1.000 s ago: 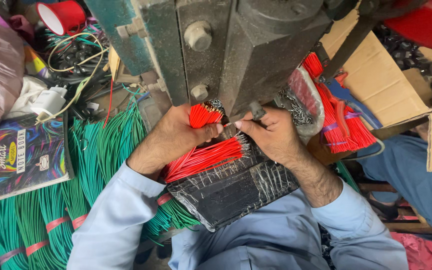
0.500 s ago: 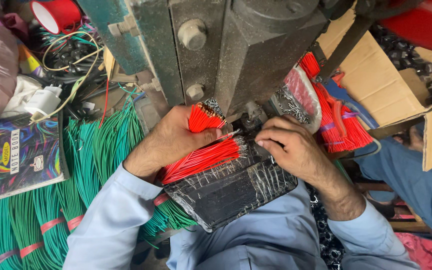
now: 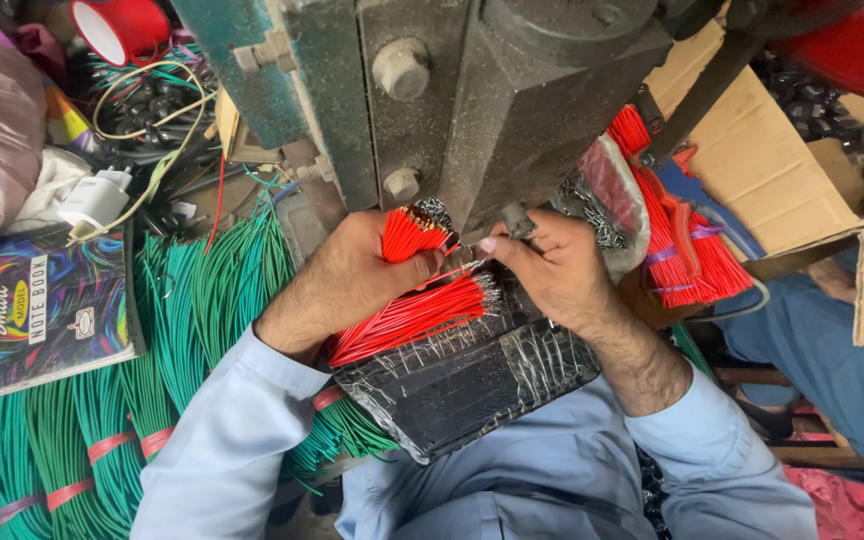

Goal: The person holds a bundle of red wires in one hand and inserts metal terminals into a bench press machine, pulling the press lever to crimp terminals onto the wire ends one at a time. Crimped wires accumulate in a tray on their lap while they continue feeding terminals and positioning wires.

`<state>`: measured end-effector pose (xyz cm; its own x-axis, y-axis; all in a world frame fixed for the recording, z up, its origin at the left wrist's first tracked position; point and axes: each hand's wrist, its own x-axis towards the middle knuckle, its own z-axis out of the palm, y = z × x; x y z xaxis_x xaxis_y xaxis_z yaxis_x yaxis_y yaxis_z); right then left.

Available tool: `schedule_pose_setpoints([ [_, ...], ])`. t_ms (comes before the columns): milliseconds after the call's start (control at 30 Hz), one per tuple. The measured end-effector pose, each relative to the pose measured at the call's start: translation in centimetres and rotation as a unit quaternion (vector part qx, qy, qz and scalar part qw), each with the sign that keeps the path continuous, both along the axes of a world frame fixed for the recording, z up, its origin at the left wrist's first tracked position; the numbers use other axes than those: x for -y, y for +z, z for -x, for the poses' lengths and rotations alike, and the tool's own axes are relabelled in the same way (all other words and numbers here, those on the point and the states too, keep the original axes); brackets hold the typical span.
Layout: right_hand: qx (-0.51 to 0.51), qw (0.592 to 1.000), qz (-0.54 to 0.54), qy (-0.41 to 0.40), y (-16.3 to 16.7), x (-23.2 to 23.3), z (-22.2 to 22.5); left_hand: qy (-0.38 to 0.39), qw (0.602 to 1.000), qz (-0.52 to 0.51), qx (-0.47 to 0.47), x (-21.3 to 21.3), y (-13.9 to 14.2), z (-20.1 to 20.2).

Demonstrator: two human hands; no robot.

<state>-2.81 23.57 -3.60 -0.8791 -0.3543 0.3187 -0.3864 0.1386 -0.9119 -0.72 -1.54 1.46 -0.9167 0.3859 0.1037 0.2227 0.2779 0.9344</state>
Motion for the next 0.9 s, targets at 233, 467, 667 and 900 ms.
schedule_pose_setpoints([
  [233, -0.006, 0.996, -0.076, -0.038, -0.3, 0.0, 0.6, 0.01, 1.0, 0.006, 0.007, -0.1, -0.1, 0.1],
  [467, 0.011, 0.999, -0.047, -0.024, -0.5, -0.5, 1.2, -0.004, 1.0, -0.014, -0.003, -0.1, -0.2, 0.0],
  [667, 0.012, 0.999, -0.039, 0.001, 0.1, -0.6, 0.0, 0.006, 1.0, 0.029, -0.001, -0.1, 0.3, 0.0],
  [900, -0.019, 0.985, -0.167, 0.027, 3.9, -5.2, -2.6, -0.076, 0.994, 0.013, -0.075, -0.5, 0.4, -0.2],
])
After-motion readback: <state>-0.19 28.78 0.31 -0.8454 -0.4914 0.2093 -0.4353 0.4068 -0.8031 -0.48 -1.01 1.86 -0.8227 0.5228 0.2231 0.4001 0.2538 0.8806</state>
